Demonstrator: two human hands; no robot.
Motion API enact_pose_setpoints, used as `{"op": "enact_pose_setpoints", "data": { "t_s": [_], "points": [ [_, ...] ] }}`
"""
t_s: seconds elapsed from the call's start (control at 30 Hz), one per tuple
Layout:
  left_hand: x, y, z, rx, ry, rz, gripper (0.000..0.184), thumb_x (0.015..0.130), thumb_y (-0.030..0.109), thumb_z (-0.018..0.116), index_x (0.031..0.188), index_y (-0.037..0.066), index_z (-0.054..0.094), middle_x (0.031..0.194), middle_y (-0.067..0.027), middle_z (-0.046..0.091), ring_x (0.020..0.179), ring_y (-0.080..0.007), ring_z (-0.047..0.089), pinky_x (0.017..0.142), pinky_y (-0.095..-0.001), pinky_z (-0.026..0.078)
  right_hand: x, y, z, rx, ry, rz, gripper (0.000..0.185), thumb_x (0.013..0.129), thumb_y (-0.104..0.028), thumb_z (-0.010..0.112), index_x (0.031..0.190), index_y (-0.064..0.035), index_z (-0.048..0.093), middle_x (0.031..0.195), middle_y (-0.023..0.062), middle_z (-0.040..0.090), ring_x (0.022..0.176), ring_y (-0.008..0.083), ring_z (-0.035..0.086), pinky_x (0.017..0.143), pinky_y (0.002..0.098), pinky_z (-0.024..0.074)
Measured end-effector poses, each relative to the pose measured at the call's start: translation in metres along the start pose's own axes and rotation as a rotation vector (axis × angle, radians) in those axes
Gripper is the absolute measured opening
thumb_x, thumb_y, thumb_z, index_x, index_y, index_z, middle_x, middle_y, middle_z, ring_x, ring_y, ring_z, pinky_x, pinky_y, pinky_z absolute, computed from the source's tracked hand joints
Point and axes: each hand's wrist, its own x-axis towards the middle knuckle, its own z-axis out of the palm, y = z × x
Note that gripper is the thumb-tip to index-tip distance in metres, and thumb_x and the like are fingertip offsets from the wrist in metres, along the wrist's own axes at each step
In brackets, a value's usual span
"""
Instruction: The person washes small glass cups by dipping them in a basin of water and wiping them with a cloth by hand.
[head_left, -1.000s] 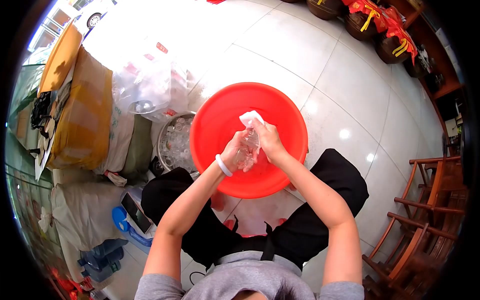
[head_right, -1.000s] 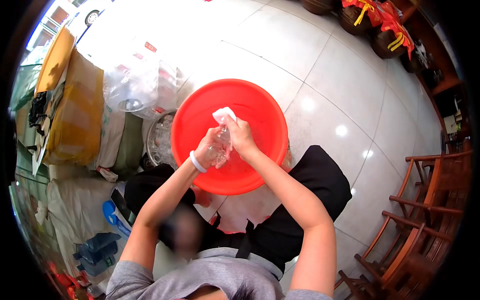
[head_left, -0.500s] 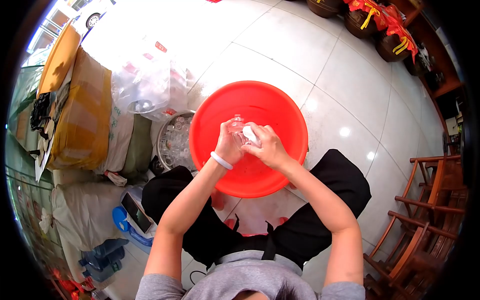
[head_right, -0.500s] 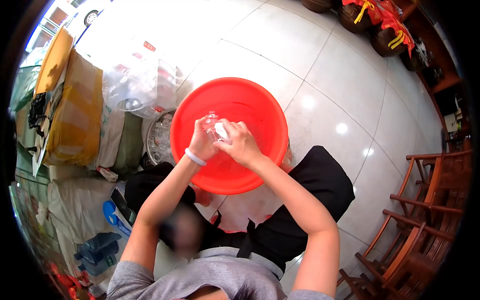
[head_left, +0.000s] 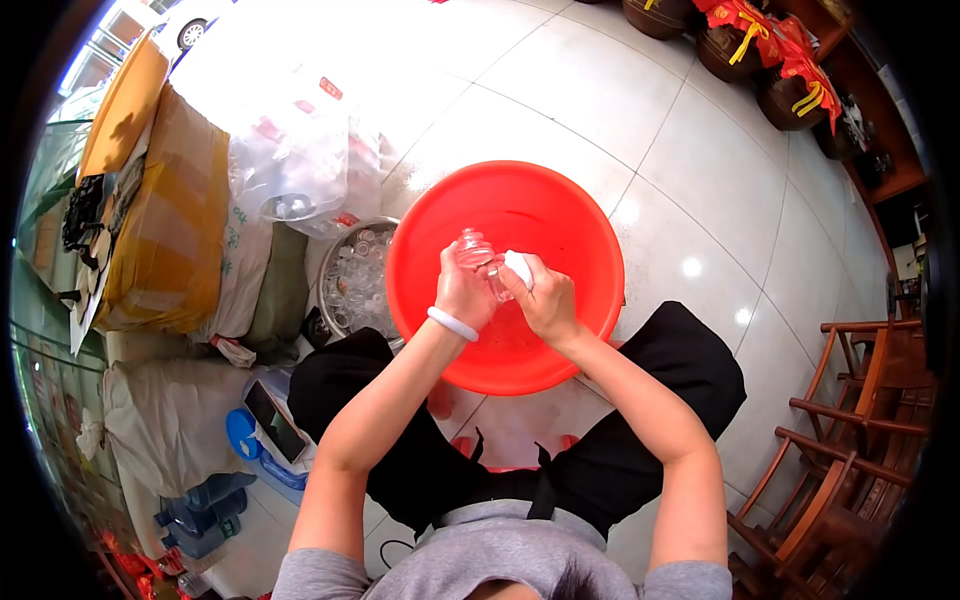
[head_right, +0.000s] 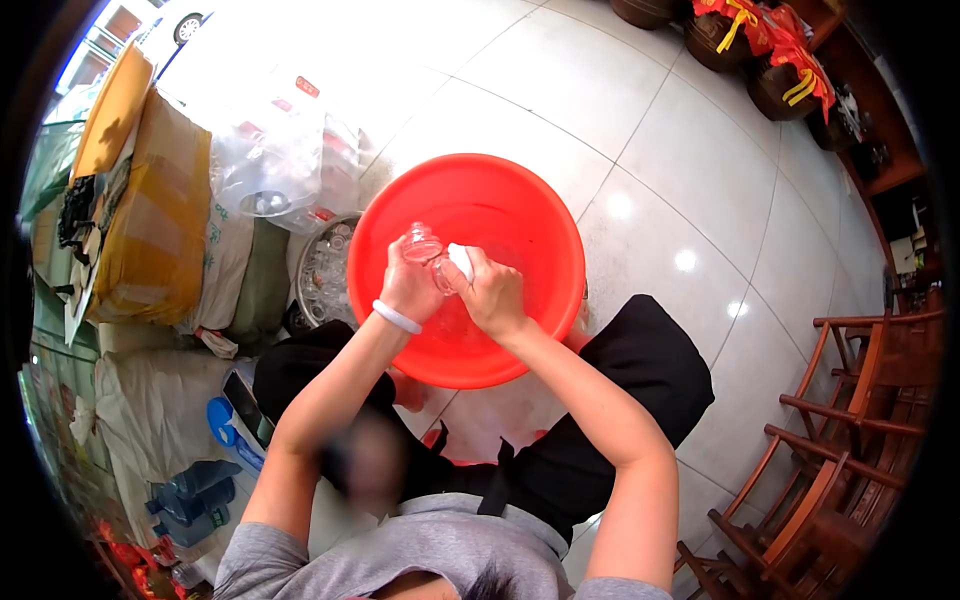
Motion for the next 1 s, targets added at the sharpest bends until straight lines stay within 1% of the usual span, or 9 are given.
{"op": "enact_pose_setpoints", "data": {
  "t_s": [0.13,0.2,0.33,0.43,0.57,0.7,0.77,0.83,1.0],
  "points": [
    [-0.006,-0.006,-0.004,0.083,-0.018,-0.036,0.038,0.087,0.046,0.036,0.095,0.013,0.053,0.087,-0.0037,0.059,0.083,-0.0199,0.057,0.075,-0.0364,0.046,-0.004,0.004,0.004,-0.219,-0.153,-0.004,0.035,0.087,-0.034,0.051,0.093,-0.0006,0.057,0.064,0.0148,0.06,0.058,0.0307,0.061,0.05,0.0352,0.046],
    [-0.01,-0.011,0.01,0.084,0.195,-0.015,0.034,0.087,0.044,0.04,0.087,0.013,0.054,0.078,-0.0016,0.06,0.073,-0.0164,0.058,0.066,-0.0344,0.046,-0.005,0.005,0.005,0.042,-0.207,0.178,0.036,0.089,-0.034,0.049,0.094,0.0004,0.057,0.062,0.0144,0.059,0.057,0.03,0.061,0.05,0.0346,0.0452],
    [-0.002,-0.005,0.004,0.0,0.083,-0.006,0.035,0.086,0.044,0.042,0.087,0.012,0.055,0.079,-0.0031,0.059,0.074,-0.0182,0.058,0.065,-0.0343,0.048,0.009,-0.017,-0.018,0.161,-0.161,0.192,0.036,0.089,-0.034,0.048,0.098,0.0004,0.056,0.064,0.0155,0.059,0.062,0.0282,0.061,0.054,0.0336,0.0458],
    [0.006,0.006,-0.011,0.128,-0.1,-0.128,0.029,0.085,0.036,0.05,0.091,0.008,0.055,0.082,-0.0048,0.059,0.073,-0.018,0.059,0.059,-0.031,0.049,0.02,-0.008,-0.037,0.204,-0.235,0.237,0.036,0.088,-0.033,0.047,0.108,-0.0032,0.052,0.082,0.0194,0.063,0.078,0.0351,0.061,0.066,0.0413,0.0475],
    [-0.002,0.014,0.019,0.645,0.129,0.08,0.024,0.081,0.012,0.058,0.102,0.001,0.054,0.079,-0.0047,0.059,0.062,-0.011,0.057,0.052,-0.0235,0.046,0.023,0.017,-0.05,0.356,-0.42,0.525,0.04,0.085,-0.028,0.049,0.119,-0.006,0.042,0.107,0.0239,0.055,0.1,0.0344,0.055,0.083,0.0404,0.0429],
    [0.004,0.032,0.035,0.93,-0.105,-0.023,0.026,0.083,0.014,0.056,0.104,0.0,0.053,0.077,-0.0041,0.058,0.056,-0.0088,0.051,0.046,-0.0211,0.039,0.003,0.048,-0.047,0.17,-0.508,0.26,0.035,0.083,-0.024,0.052,0.113,-0.008,0.048,0.101,0.0204,0.056,0.096,0.0338,0.055,0.082,0.0428,0.0428],
    [0.03,0.03,0.007,0.95,-0.172,-0.251,0.025,0.08,0.016,0.057,0.099,0.0,0.056,0.081,-0.0082,0.06,0.061,-0.0133,0.056,0.05,-0.0256,0.045,-0.012,0.061,-0.04,-0.281,-0.827,0.157,0.028,0.084,-0.023,0.051,0.108,-0.0085,0.054,0.102,0.0173,0.057,0.095,0.0313,0.056,0.081,0.0466,0.0427],
    [0.062,-0.005,-0.064,2.825,-0.321,-0.12,0.032,0.075,0.023,0.063,0.092,-0.004,0.057,0.085,-0.0169,0.063,0.07,-0.0274,0.062,0.063,-0.0383,0.051,-0.019,0.063,-0.039,-0.363,-0.922,0.158,0.025,0.085,-0.024,0.05,0.104,-0.0095,0.057,0.099,0.0157,0.059,0.094,0.0307,0.057,0.08,0.0466,0.0427],
    [0.054,-0.006,-0.038,2.296,-0.349,-0.144,0.034,0.071,0.024,0.064,0.093,-0.002,0.059,0.086,-0.0184,0.063,0.078,-0.03,0.063,0.068,-0.04,0.051,-0.032,0.07,-0.055,-0.493,-0.986,0.112,0.025,0.086,-0.029,0.048,0.088,-0.0086,0.063,0.087,0.013,0.063,0.085,0.0302,0.061,0.075,0.047,0.043]
  ]
}}
